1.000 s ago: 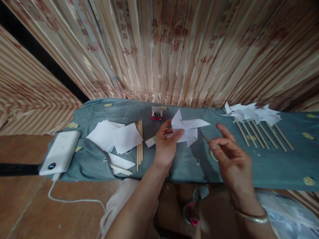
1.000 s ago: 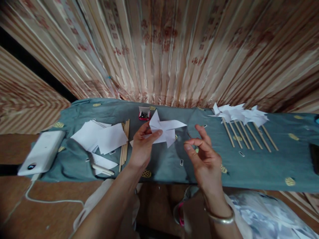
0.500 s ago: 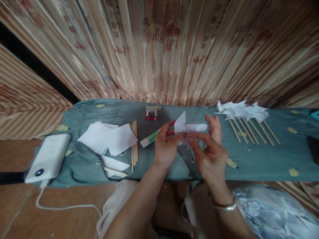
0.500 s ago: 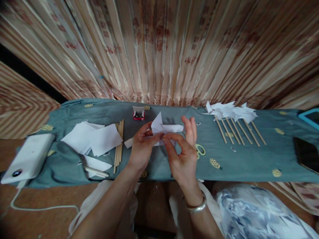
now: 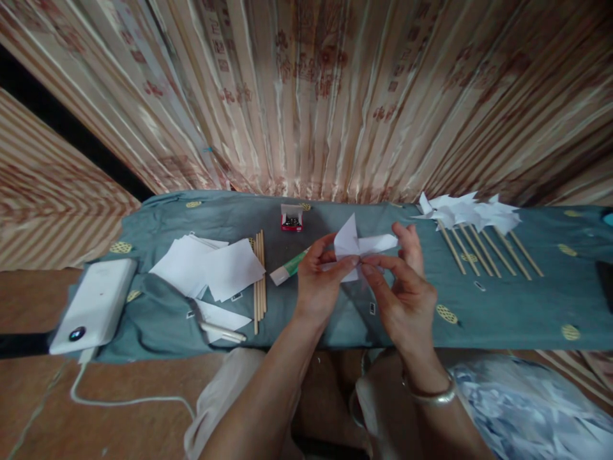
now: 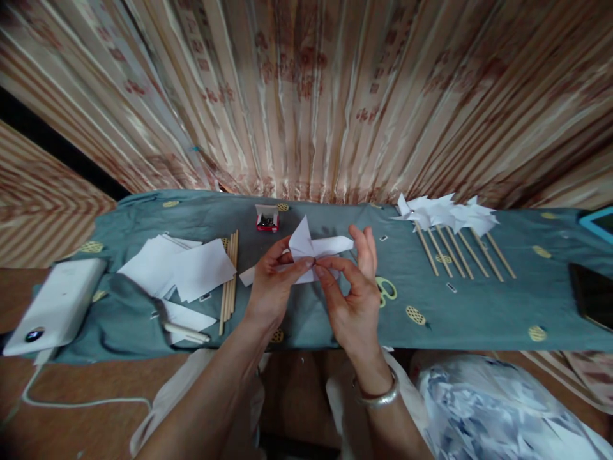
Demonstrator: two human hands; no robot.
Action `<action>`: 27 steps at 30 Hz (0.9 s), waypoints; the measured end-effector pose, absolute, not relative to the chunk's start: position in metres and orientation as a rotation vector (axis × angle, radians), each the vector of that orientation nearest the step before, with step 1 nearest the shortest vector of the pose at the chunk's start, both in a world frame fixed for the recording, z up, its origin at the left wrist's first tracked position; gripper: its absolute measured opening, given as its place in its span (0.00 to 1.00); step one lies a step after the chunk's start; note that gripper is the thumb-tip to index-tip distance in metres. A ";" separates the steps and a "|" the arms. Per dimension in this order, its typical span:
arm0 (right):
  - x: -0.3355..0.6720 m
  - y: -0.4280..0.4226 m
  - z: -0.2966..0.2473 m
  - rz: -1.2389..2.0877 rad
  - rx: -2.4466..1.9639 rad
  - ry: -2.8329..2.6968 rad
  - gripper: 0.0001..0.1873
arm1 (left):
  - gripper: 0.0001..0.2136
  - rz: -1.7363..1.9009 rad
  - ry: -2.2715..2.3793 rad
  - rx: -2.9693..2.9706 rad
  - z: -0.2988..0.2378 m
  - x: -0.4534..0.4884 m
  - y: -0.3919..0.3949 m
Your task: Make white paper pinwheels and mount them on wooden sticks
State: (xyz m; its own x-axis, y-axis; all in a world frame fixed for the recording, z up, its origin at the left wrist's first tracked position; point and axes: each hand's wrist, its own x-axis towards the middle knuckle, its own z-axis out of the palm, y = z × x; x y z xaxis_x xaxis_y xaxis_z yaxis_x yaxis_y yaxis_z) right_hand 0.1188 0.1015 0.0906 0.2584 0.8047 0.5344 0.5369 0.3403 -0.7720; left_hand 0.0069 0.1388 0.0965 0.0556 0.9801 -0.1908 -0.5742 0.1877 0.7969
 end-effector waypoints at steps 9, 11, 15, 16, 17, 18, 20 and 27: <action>0.122 0.103 0.089 0.434 -1.298 -1.307 0.02 | 0.23 1.280 0.848 0.631 0.095 0.007 0.138; 0.122 0.104 0.088 0.461 -1.285 -1.289 0.02 | 0.23 1.289 0.855 0.637 0.094 0.007 0.138; 0.122 0.103 0.087 0.488 -1.275 -1.275 0.02 | 0.23 1.292 0.859 0.654 0.094 0.008 0.138; 0.122 0.103 0.087 0.490 -1.276 -1.273 0.02 | 0.23 1.292 0.859 0.655 0.094 0.008 0.138; 0.122 0.103 0.087 0.492 -1.277 -1.270 0.02 | 0.23 1.291 0.858 0.654 0.093 0.008 0.138; 0.122 0.103 0.087 0.494 -1.278 -1.268 0.02 | 0.23 1.293 0.859 0.651 0.093 0.008 0.138; 0.122 0.103 0.087 0.499 -1.283 -1.267 0.02 | 0.24 1.292 0.863 0.645 0.093 0.008 0.138; 0.122 0.103 0.087 0.488 -1.289 -1.273 0.03 | 0.24 1.292 0.874 0.656 0.094 0.007 0.137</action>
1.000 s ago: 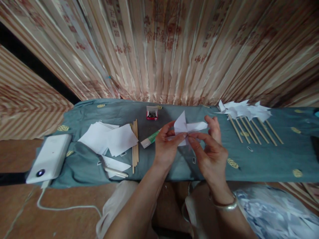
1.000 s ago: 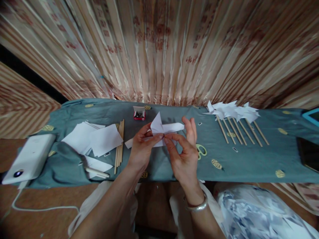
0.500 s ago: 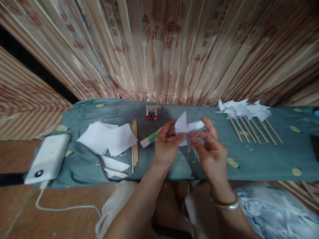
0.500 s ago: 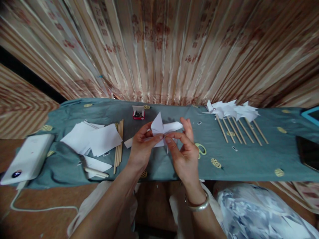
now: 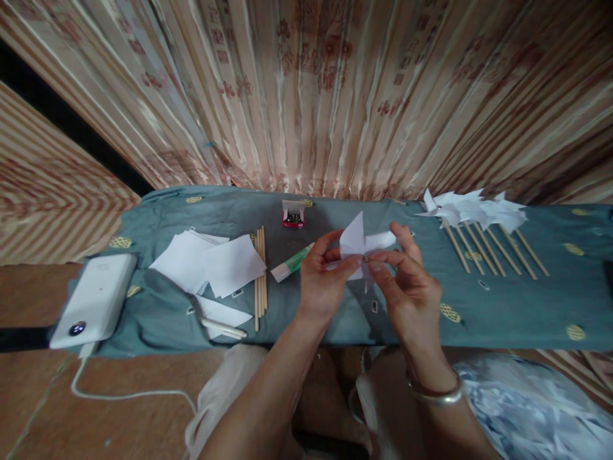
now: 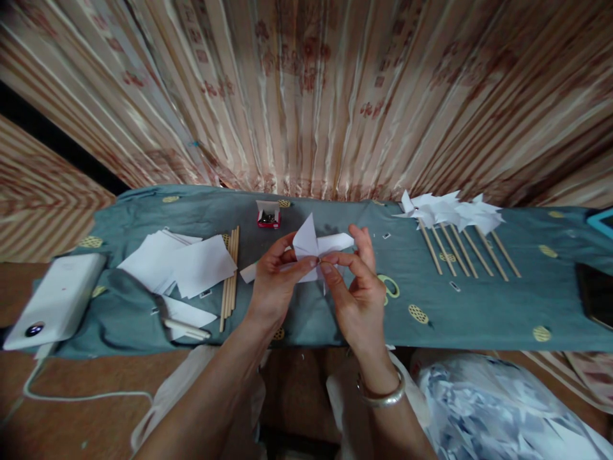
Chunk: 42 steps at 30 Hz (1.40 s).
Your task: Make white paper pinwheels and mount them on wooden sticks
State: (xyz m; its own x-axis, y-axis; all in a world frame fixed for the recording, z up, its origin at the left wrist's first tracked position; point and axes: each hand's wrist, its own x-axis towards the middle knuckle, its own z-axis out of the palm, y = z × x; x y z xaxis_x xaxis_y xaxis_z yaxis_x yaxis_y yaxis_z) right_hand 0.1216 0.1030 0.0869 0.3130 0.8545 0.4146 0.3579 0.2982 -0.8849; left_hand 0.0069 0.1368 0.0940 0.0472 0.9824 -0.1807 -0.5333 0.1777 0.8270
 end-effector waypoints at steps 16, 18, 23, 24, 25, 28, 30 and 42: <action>0.119 0.103 0.089 0.541 -1.343 -1.235 0.05 | 0.21 1.308 0.872 0.712 0.090 0.006 0.137; 0.119 0.103 0.089 0.545 -1.345 -1.228 0.05 | 0.21 1.309 0.877 0.712 0.091 0.007 0.137; 0.118 0.102 0.088 0.536 -1.359 -1.244 0.05 | 0.21 1.321 0.899 0.714 0.091 0.009 0.137; 0.118 0.102 0.088 0.529 -1.363 -1.250 0.05 | 0.21 1.323 0.904 0.715 0.091 0.009 0.137; 0.118 0.102 0.088 0.521 -1.366 -1.256 0.06 | 0.21 1.324 0.907 0.718 0.090 0.009 0.137; 0.117 0.102 0.088 0.501 -1.377 -1.268 0.06 | 0.21 1.325 0.908 0.738 0.089 0.009 0.137; 0.117 0.102 0.088 0.500 -1.384 -1.264 0.06 | 0.21 1.327 0.906 0.751 0.089 0.008 0.137; 0.116 0.105 0.085 0.617 -1.369 -1.134 0.08 | 0.22 1.293 0.858 0.751 0.088 0.008 0.137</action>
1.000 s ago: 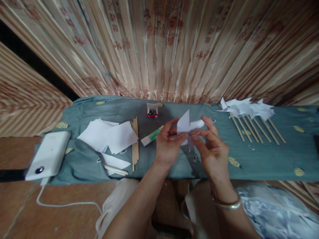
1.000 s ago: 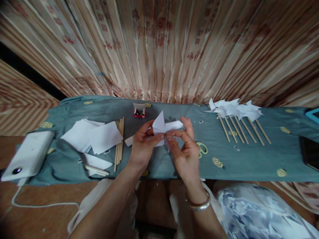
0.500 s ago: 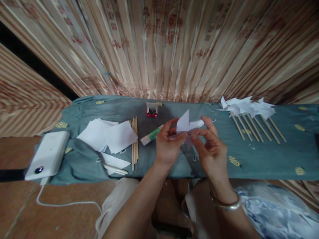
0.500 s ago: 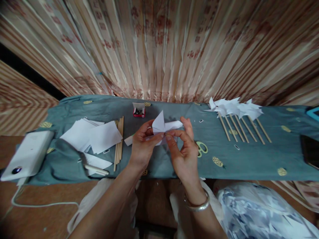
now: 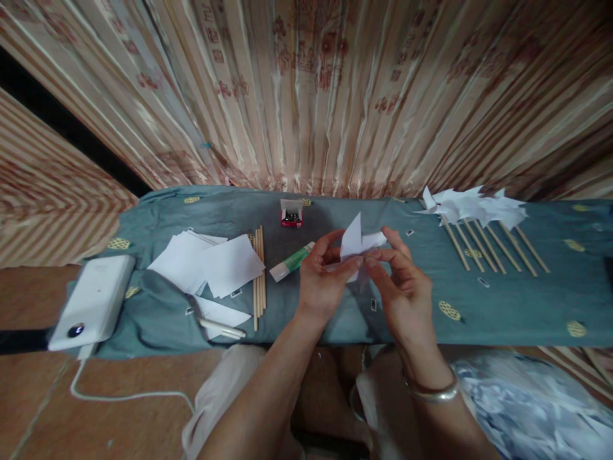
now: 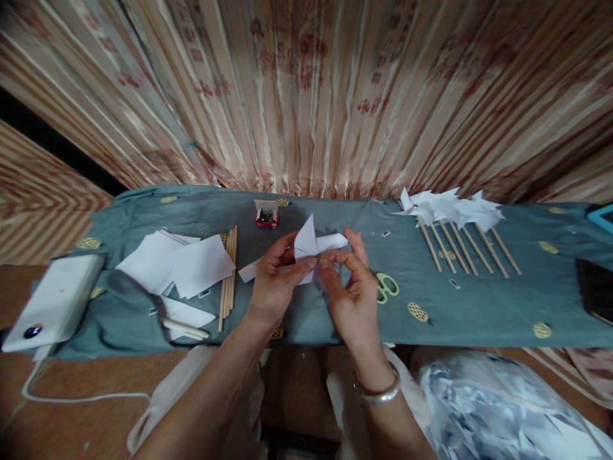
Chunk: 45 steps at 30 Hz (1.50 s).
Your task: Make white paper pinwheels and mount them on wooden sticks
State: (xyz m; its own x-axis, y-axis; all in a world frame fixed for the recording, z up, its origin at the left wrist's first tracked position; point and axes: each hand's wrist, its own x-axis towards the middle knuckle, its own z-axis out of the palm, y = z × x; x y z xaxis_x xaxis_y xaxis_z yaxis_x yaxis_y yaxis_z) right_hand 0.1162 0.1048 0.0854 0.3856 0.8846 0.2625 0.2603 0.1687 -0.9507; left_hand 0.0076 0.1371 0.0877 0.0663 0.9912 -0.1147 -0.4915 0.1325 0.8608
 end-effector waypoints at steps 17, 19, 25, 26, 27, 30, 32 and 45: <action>0.116 0.113 0.081 0.810 -1.230 -0.826 0.44 | 0.21 1.255 0.833 0.635 0.091 0.007 0.135; 0.116 0.113 0.083 0.910 -1.201 -0.767 0.46 | 0.21 1.249 0.823 0.626 0.091 0.007 0.135; 0.117 0.111 0.088 0.986 -1.177 -0.739 0.35 | 0.17 1.250 0.818 0.641 0.088 0.007 0.135; 0.116 0.111 0.088 0.989 -1.167 -0.740 0.33 | 0.17 1.251 0.820 0.645 0.088 0.007 0.135; 0.116 0.111 0.089 0.987 -1.158 -0.738 0.31 | 0.16 1.256 0.826 0.649 0.088 0.007 0.135; 0.114 0.111 0.088 0.961 -1.150 -0.737 0.29 | 0.15 1.281 0.848 0.656 0.088 0.007 0.136; 0.114 0.111 0.088 0.937 -1.153 -0.756 0.29 | 0.15 1.294 0.857 0.655 0.089 0.006 0.136; 0.122 0.104 0.087 0.358 -1.365 -1.191 0.15 | 0.17 1.295 0.876 0.646 0.086 0.006 0.138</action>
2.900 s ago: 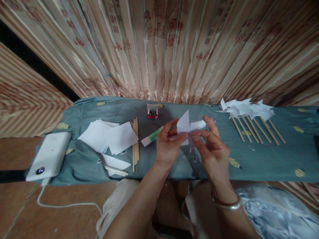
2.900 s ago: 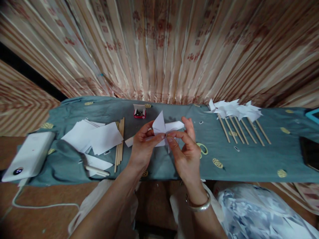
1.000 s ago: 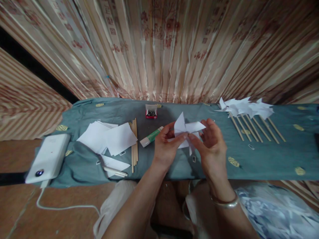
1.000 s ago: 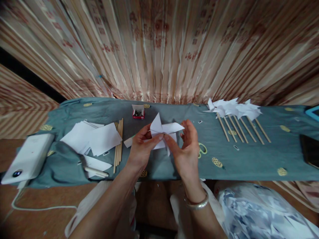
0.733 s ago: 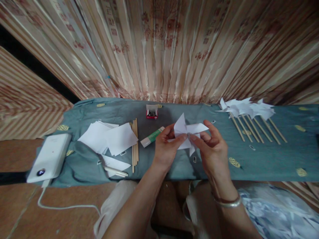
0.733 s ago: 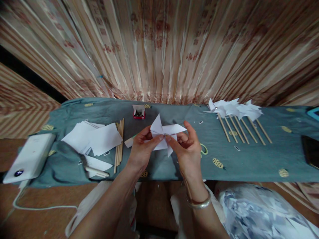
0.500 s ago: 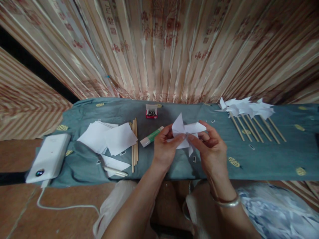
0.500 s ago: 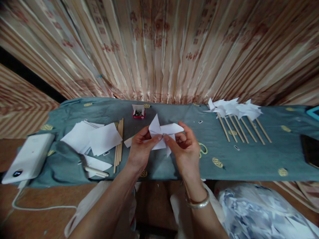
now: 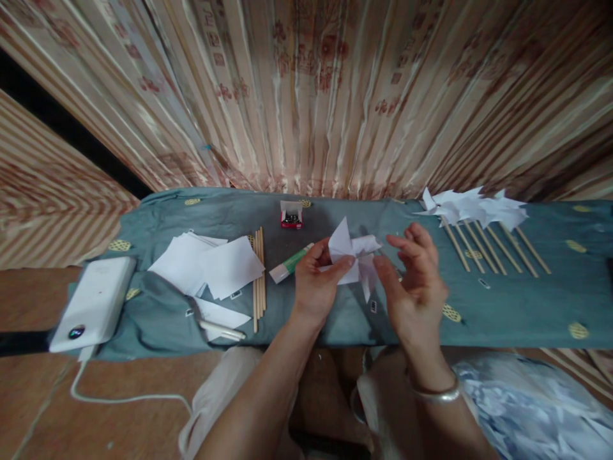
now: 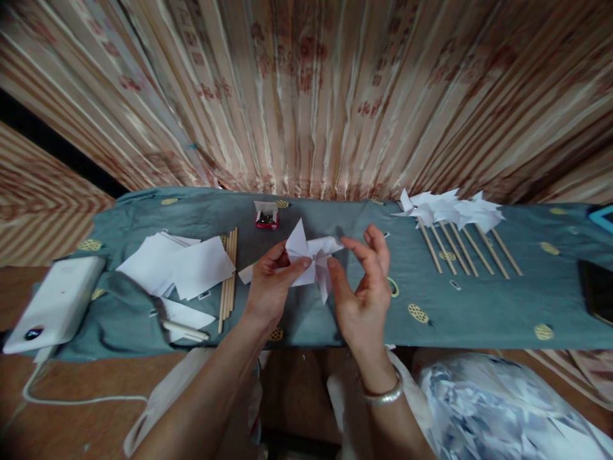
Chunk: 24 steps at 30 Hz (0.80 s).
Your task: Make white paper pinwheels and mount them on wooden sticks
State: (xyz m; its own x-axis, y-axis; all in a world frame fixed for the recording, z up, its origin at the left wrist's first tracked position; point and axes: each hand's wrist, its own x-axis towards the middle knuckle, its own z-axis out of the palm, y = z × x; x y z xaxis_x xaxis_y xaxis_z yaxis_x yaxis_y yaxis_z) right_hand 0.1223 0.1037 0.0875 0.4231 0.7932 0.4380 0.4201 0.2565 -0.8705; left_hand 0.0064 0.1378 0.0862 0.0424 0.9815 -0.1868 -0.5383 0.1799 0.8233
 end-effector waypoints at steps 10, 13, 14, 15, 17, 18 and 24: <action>0.127 0.104 0.087 0.325 -1.419 -1.421 0.04 | 0.18 1.254 0.857 0.666 0.086 0.006 0.137; 0.127 0.104 0.087 0.350 -1.412 -1.417 0.04 | 0.18 1.246 0.848 0.669 0.085 0.006 0.138; 0.127 0.104 0.087 0.357 -1.408 -1.413 0.04 | 0.18 1.245 0.845 0.669 0.084 0.006 0.138; 0.127 0.104 0.087 0.365 -1.402 -1.408 0.04 | 0.18 1.244 0.843 0.670 0.084 0.006 0.138; 0.127 0.104 0.087 0.380 -1.387 -1.396 0.04 | 0.18 1.241 0.840 0.674 0.083 0.006 0.138; 0.127 0.104 0.087 0.389 -1.382 -1.390 0.04 | 0.19 1.240 0.839 0.675 0.083 0.006 0.138; 0.128 0.104 0.084 0.459 -1.349 -1.353 0.04 | 0.19 1.235 0.834 0.654 0.085 0.006 0.137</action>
State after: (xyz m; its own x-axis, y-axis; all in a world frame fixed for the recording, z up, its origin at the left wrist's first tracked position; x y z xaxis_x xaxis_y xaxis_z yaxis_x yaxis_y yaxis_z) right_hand 0.1279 0.1040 0.0843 0.2682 0.8698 0.4142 0.4388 0.2725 -0.8563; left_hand 0.0057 0.1374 0.0854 0.1142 0.9752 -0.1895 -0.5402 0.2211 0.8120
